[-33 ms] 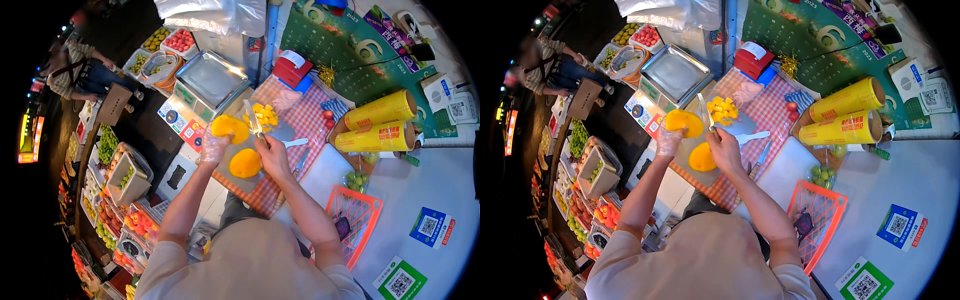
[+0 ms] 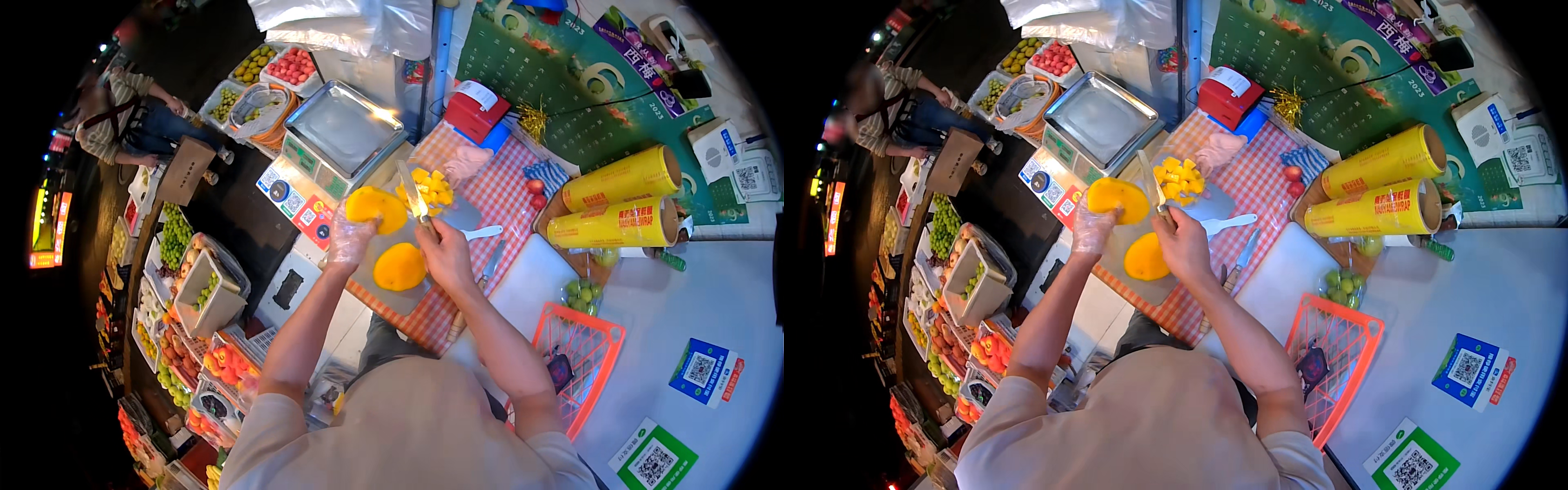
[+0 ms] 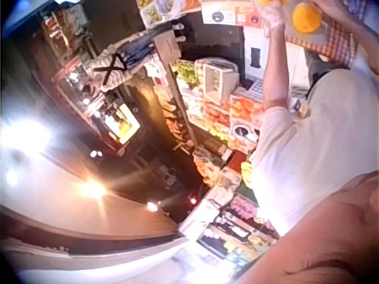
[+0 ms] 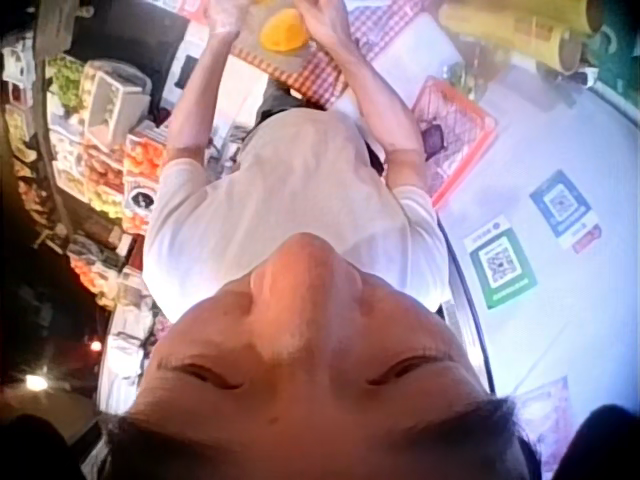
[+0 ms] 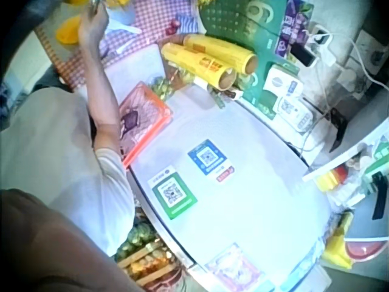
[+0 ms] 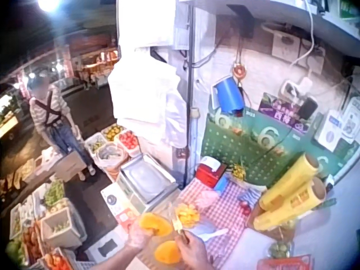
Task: The person peels and slices a mango using a knife, places the fruit pieces on a tray, weighs the tray on a scale, and then wraps it in plastic wrap.
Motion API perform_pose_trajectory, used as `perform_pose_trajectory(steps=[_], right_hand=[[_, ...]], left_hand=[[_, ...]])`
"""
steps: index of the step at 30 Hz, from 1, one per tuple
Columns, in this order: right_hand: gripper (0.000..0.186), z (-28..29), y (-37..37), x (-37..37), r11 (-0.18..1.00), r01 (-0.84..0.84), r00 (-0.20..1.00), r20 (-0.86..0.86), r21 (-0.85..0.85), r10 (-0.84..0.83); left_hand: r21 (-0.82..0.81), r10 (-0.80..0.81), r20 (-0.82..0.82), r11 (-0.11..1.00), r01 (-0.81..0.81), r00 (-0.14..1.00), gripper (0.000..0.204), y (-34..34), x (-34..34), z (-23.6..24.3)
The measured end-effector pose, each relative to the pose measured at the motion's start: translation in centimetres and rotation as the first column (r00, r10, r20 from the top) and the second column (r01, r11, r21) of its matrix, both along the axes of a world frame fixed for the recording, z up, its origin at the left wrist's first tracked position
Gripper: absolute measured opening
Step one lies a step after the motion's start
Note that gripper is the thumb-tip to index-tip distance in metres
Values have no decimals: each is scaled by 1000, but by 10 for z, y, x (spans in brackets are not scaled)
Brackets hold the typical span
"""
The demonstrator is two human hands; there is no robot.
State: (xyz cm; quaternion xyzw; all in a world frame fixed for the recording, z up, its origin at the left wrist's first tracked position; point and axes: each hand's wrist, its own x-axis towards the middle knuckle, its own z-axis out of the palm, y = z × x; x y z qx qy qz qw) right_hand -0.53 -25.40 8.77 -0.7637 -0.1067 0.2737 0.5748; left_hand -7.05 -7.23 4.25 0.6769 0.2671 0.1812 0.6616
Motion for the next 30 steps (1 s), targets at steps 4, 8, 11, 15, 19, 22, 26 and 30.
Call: perform_pose_trajectory(steps=[4, 8, 11, 15, 19, 22, 26, 30], right_hand=[[25, 11, 4, 7, 990, -36, 954, 289, -137, 75], [28, -7, 8, 18, 959, -44, 876, 451, -280, 172], [29, -19, 10, 22, 938, -37, 826, 517, -346, 223], [29, -16, 8, 24, 907, -39, 831, 490, -420, 263], [25, -18, 5, 25, 897, -18, 810, 519, -443, 272], [21, -23, 1, 30, 943, -28, 864, 465, -333, 190], [27, -31, -13, 44, 990, 130, 967, -213, -56, -140], [25, -31, -22, 40, 960, 253, 766, -631, 117, -125]], left_hand=[[77, -32, -49, 996, 36, 998, 37, -2, 17, -8], [76, -63, -14, 995, 64, 998, 36, -5, 34, -17], [38, -32, 0, 999, 32, 999, 35, -4, 47, -33], [58, -27, -48, 998, 29, 998, 32, -3, 58, -42], [-8, -22, -52, 1000, 22, 998, 31, -7, 61, -50], [-167, 29, -41, 985, -36, 999, 32, -3, 66, -64], [-538, 108, -20, 837, -102, 994, 37, 11, 64, -69], [-553, 109, -35, 826, -110, 993, 39, 10, 64, -64]])
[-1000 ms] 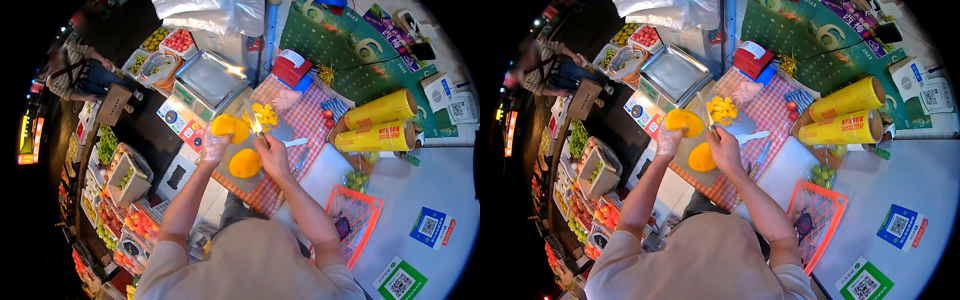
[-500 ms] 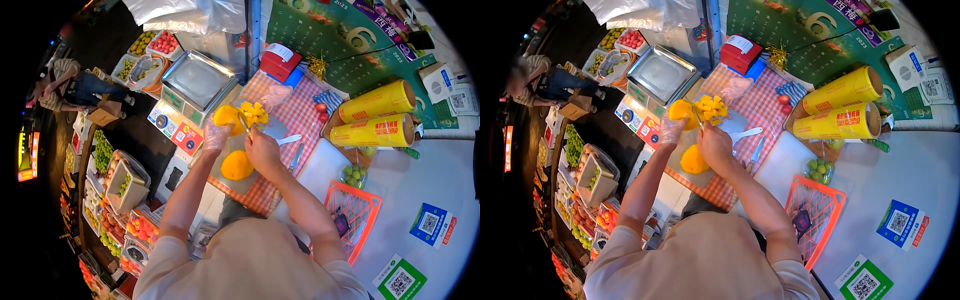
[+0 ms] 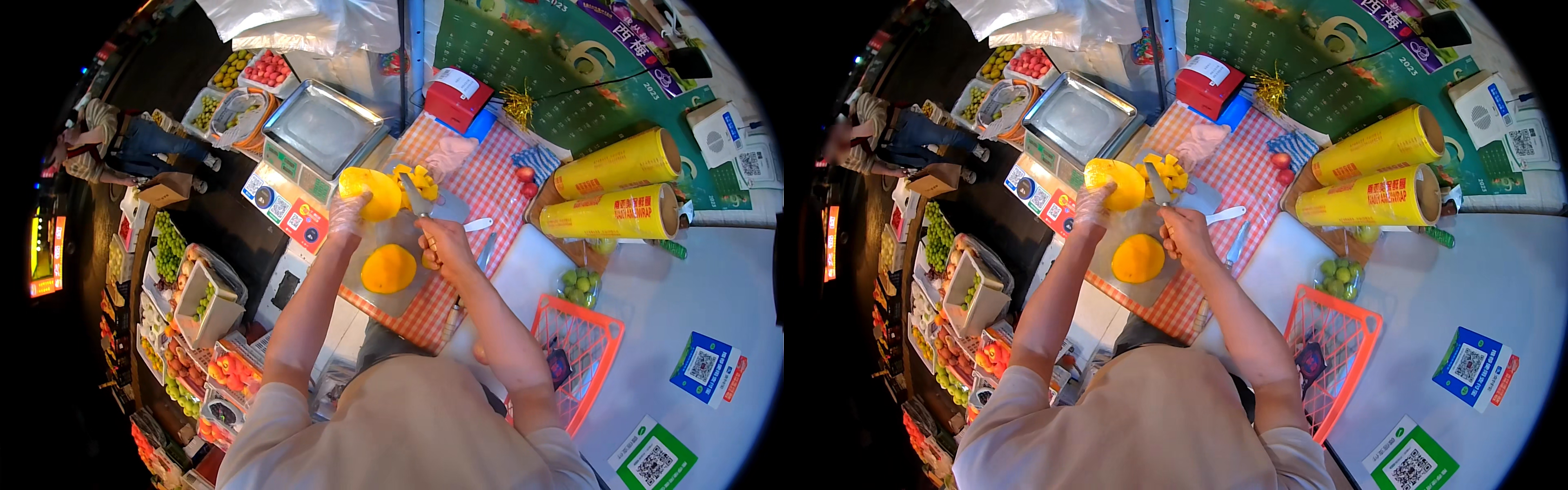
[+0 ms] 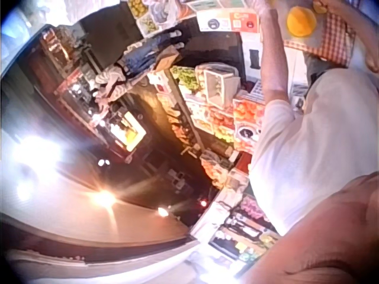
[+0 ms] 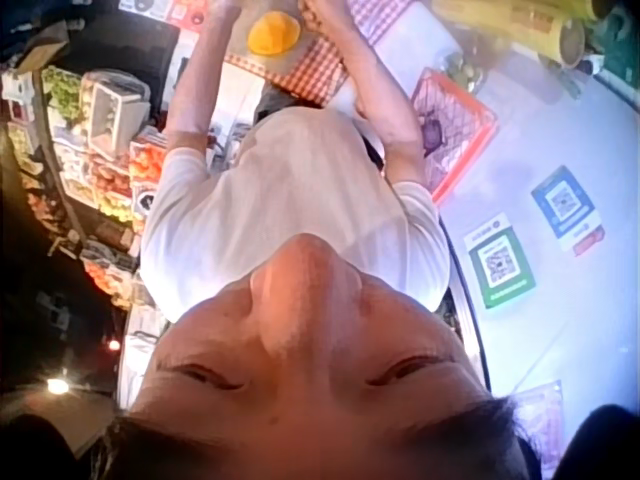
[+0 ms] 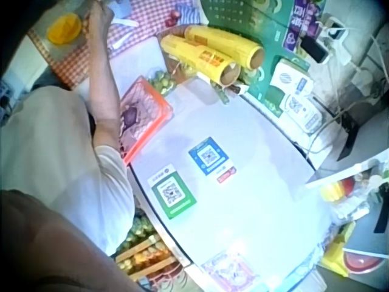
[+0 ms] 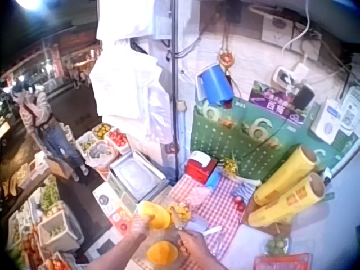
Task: The person peels and slices a mango using a knife, places the fruit pieces on a tray, weighs the tray on a scale, and then wraps it in plastic wrap.
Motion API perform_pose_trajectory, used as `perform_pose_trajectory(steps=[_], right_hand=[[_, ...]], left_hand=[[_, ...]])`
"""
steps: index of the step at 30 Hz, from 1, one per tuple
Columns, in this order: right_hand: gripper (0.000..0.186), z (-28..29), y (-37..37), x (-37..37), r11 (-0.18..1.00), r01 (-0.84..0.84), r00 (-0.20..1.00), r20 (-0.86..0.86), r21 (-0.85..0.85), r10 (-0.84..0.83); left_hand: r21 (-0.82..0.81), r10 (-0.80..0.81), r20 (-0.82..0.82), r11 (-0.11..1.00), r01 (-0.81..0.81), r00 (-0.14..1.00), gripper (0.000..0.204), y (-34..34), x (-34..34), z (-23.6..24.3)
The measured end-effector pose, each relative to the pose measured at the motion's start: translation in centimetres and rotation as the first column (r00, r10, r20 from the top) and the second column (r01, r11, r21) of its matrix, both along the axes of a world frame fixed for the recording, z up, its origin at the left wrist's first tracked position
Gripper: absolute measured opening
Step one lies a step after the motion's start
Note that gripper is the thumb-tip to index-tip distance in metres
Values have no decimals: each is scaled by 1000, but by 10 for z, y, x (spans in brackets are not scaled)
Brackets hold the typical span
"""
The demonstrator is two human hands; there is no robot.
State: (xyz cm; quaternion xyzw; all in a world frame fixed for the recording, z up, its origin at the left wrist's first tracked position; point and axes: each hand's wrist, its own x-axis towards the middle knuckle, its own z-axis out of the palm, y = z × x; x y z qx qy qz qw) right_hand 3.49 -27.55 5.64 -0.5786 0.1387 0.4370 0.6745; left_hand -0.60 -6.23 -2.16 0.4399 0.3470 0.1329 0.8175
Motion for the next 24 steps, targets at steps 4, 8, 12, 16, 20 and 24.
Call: perform_pose_trajectory(steps=[4, 8, 12, 16, 20, 24], right_hand=[[23, 9, 8, -2, 998, 48, 993, -111, 37, -44], [25, 11, 10, 2, 1000, 11, 993, -120, 7, -11], [26, 7, 14, 3, 995, 54, 980, -196, 84, -37], [24, 2, 14, 2, 975, 74, 959, -284, 210, -12], [24, -4, 6, -2, 952, 110, 914, -406, 285, 16], [25, -20, 7, 0, 918, 216, 854, -520, 333, -13]], left_hand=[[196, -36, 16, 980, 32, 999, 36, -6, 2, 6], [349, -52, 17, 936, 43, 999, 35, -9, 2, 6], [403, -71, 24, 914, 56, 997, 35, -16, 1, 10], [450, -62, 13, 892, 50, 998, 33, -20, 3, -1], [457, -54, -11, 888, 53, 998, 32, -20, 7, -5], [481, -110, -67, 867, 129, 992, 32, -28, 5, -4]])
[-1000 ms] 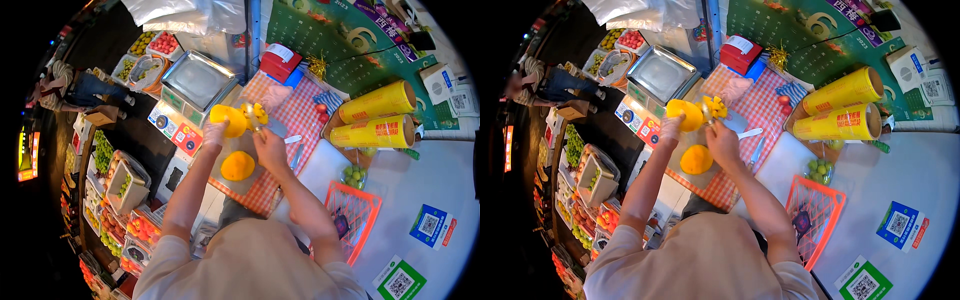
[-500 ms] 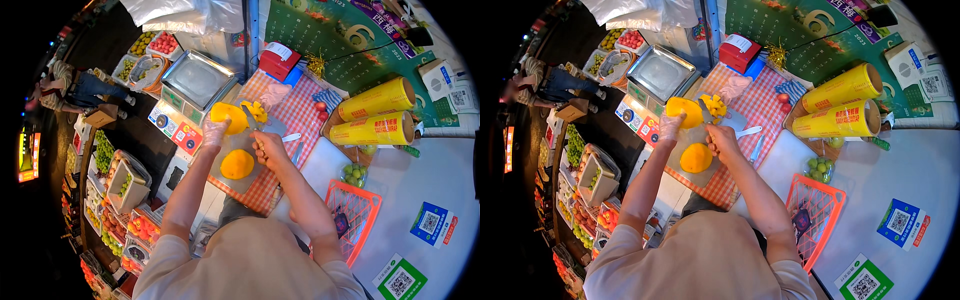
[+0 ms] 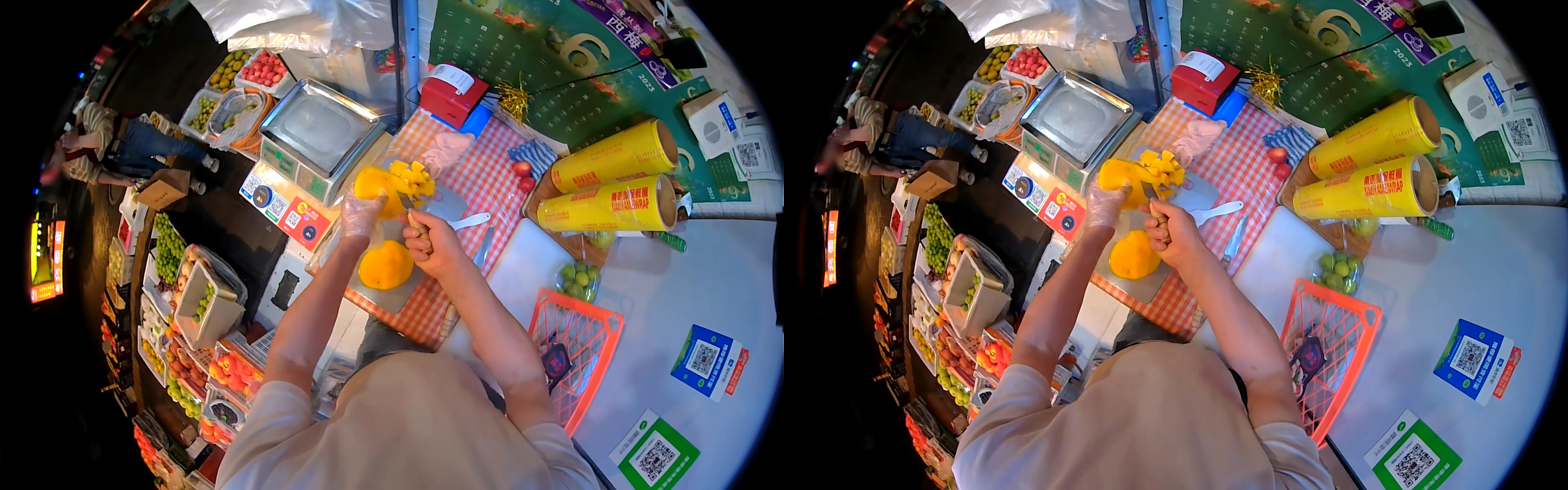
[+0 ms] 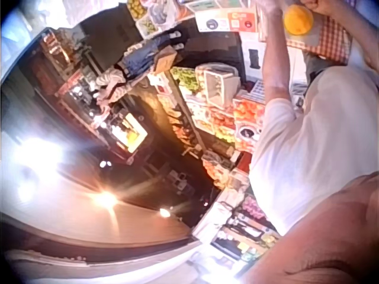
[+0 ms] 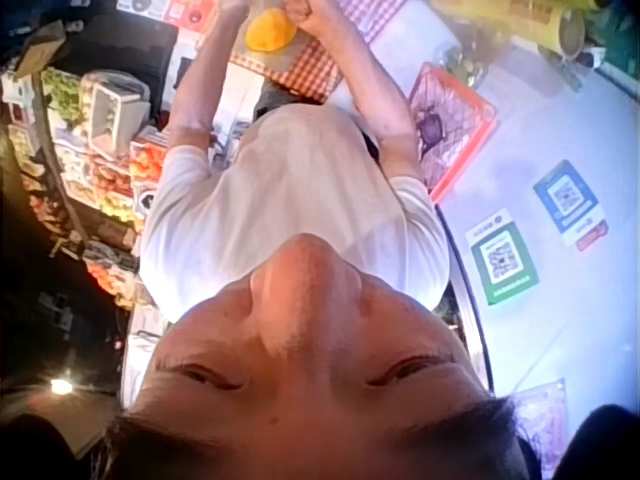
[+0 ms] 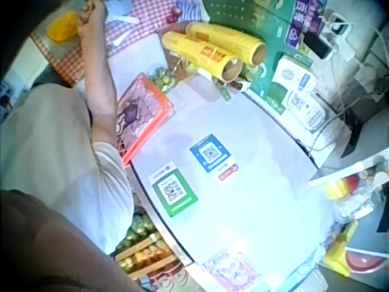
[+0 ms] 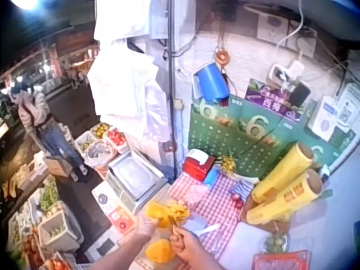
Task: The person peels and slices a mango using a knife, places the fruit pieces on a tray, weighs the tray on a scale, and then wraps it in plastic wrap.
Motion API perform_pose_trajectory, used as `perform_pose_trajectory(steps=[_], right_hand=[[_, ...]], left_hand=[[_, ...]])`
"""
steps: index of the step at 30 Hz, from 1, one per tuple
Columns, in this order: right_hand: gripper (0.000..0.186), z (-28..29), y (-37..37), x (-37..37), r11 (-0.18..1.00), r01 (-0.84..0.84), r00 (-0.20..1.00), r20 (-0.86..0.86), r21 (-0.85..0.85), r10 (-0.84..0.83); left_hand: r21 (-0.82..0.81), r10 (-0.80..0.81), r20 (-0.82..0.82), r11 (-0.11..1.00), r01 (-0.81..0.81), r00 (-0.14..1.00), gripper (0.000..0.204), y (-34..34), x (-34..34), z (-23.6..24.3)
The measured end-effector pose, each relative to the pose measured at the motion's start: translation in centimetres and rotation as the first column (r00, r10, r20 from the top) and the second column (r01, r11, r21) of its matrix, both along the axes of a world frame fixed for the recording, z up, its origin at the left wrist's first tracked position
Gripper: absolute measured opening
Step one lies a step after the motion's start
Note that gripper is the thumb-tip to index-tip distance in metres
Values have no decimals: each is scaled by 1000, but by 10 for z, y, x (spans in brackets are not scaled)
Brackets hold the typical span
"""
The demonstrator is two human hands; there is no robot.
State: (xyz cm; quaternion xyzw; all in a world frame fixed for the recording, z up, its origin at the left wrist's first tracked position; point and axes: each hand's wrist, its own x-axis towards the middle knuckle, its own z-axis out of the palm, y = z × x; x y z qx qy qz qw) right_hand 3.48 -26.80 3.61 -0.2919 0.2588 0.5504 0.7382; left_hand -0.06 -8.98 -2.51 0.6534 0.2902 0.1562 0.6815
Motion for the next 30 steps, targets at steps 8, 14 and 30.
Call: perform_pose_trajectory(steps=[8, 14, 30], right_hand=[[27, -1, 3, -6, 983, 120, 983, -159, 136, -98], [28, -4, 9, 0, 967, 219, 953, -239, 132, -184], [33, -9, 5, -5, 923, 295, 904, -384, 248, -185]], left_hand=[[-17, 60, 10, 998, -60, 998, 28, -18, 4, 8], [-35, -2, 30, 999, 3, 1000, 30, -17, 3, -14], [-115, -37, -33, 993, 33, 999, 37, -14, -4, -12]])
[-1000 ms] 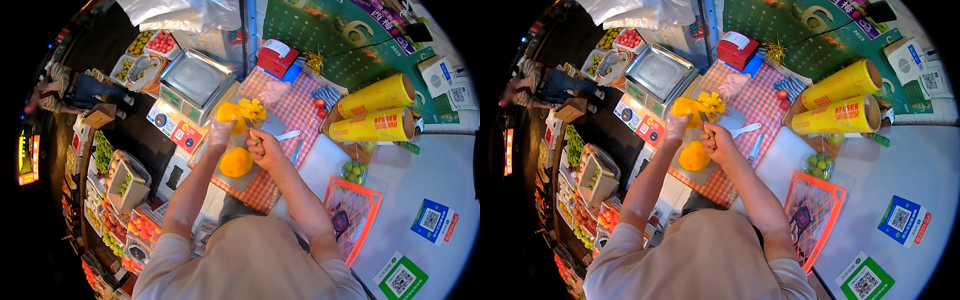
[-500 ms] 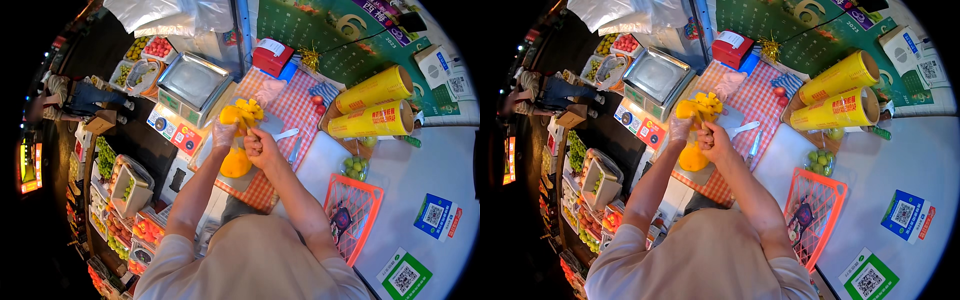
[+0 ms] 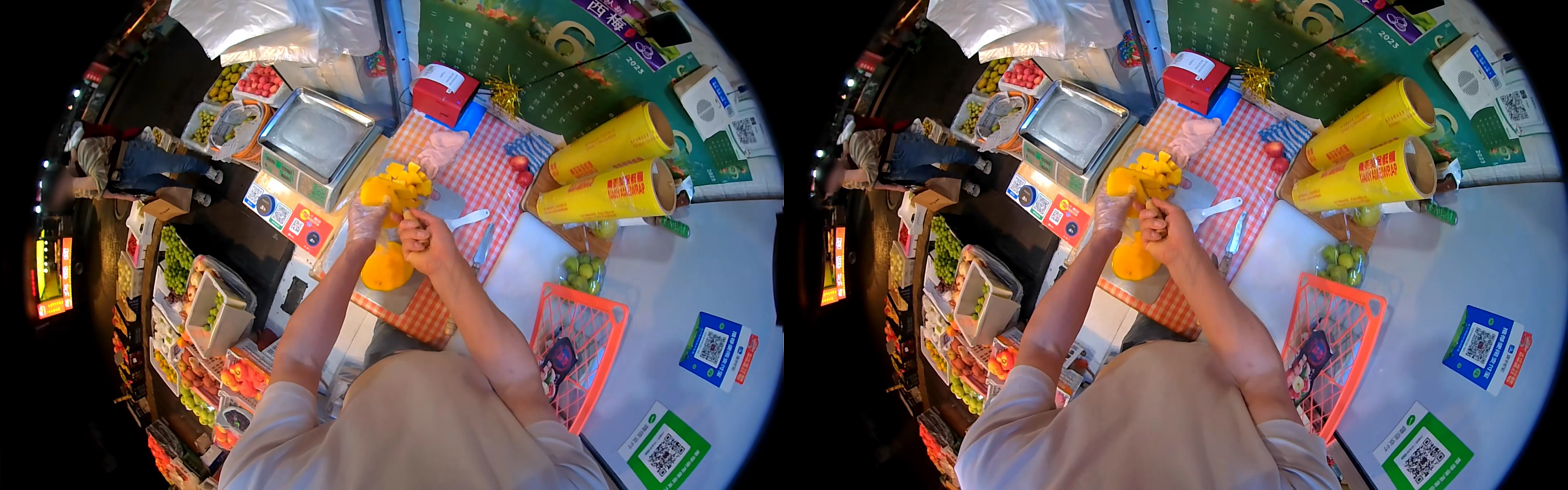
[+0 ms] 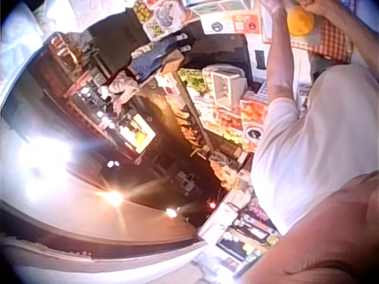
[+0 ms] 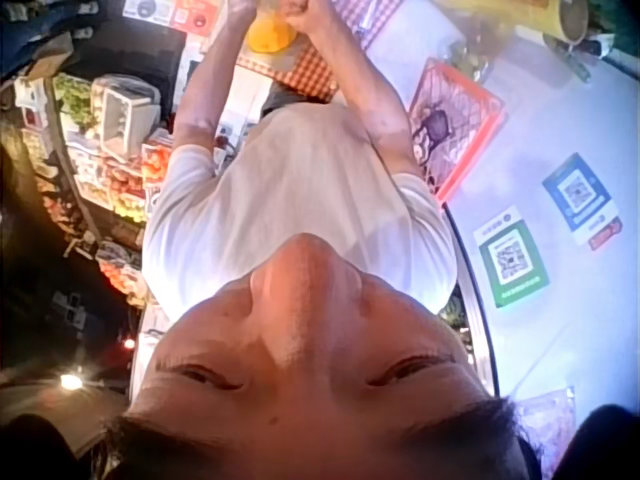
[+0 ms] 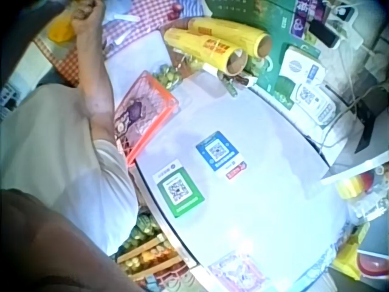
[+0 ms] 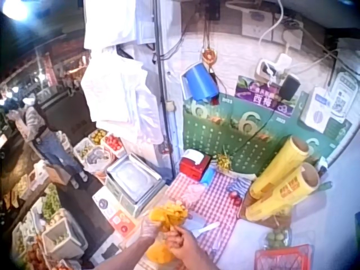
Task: The person peels and slices a mango using a knife, places the fruit pieces on a tray, weighs the tray on a scale, and then wraps it in plastic wrap.
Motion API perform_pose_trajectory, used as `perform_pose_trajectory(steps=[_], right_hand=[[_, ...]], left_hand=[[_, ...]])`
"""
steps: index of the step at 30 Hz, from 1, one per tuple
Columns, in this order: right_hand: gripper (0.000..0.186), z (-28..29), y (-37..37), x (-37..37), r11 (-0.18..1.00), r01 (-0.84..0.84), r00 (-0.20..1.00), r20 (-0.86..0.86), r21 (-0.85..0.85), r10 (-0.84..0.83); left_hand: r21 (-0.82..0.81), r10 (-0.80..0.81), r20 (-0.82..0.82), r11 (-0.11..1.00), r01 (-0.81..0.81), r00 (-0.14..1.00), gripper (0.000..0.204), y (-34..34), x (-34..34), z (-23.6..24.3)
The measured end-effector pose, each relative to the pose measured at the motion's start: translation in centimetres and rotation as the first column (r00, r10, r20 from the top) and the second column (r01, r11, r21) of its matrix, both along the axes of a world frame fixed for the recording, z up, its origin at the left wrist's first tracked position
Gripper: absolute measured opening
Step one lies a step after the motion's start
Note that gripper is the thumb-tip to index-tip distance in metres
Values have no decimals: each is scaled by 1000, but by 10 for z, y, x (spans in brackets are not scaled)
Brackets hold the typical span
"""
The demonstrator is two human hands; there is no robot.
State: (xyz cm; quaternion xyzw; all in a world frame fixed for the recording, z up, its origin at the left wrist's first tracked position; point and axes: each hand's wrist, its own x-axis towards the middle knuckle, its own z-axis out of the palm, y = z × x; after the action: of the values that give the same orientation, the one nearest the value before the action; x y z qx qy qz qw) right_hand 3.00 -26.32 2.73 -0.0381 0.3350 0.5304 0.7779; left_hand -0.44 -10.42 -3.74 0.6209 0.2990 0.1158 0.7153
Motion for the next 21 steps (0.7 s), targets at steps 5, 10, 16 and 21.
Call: perform_pose_trajectory(steps=[5, 10, 16, 21], right_hand=[[34, 0, 2, 4, 1000, 19, 999, -30, 15, -18], [36, 8, -4, 5, 999, 29, 999, -19, 18, -29], [35, 20, -18, 10, 970, -71, 968, 220, -234, 124], [30, 28, -35, -9, 779, -66, 824, 407, -623, 395]], left_hand=[[-87, -7, 14, 996, 8, 1000, 37, -1, 0, -5], [-172, 12, 21, 985, -8, 1000, 37, 1, -1, -13], [-294, 28, 55, 956, -11, 998, 38, 6, -8, -14], [-464, 67, 76, 886, -25, 995, 42, 27, -9, 3]])
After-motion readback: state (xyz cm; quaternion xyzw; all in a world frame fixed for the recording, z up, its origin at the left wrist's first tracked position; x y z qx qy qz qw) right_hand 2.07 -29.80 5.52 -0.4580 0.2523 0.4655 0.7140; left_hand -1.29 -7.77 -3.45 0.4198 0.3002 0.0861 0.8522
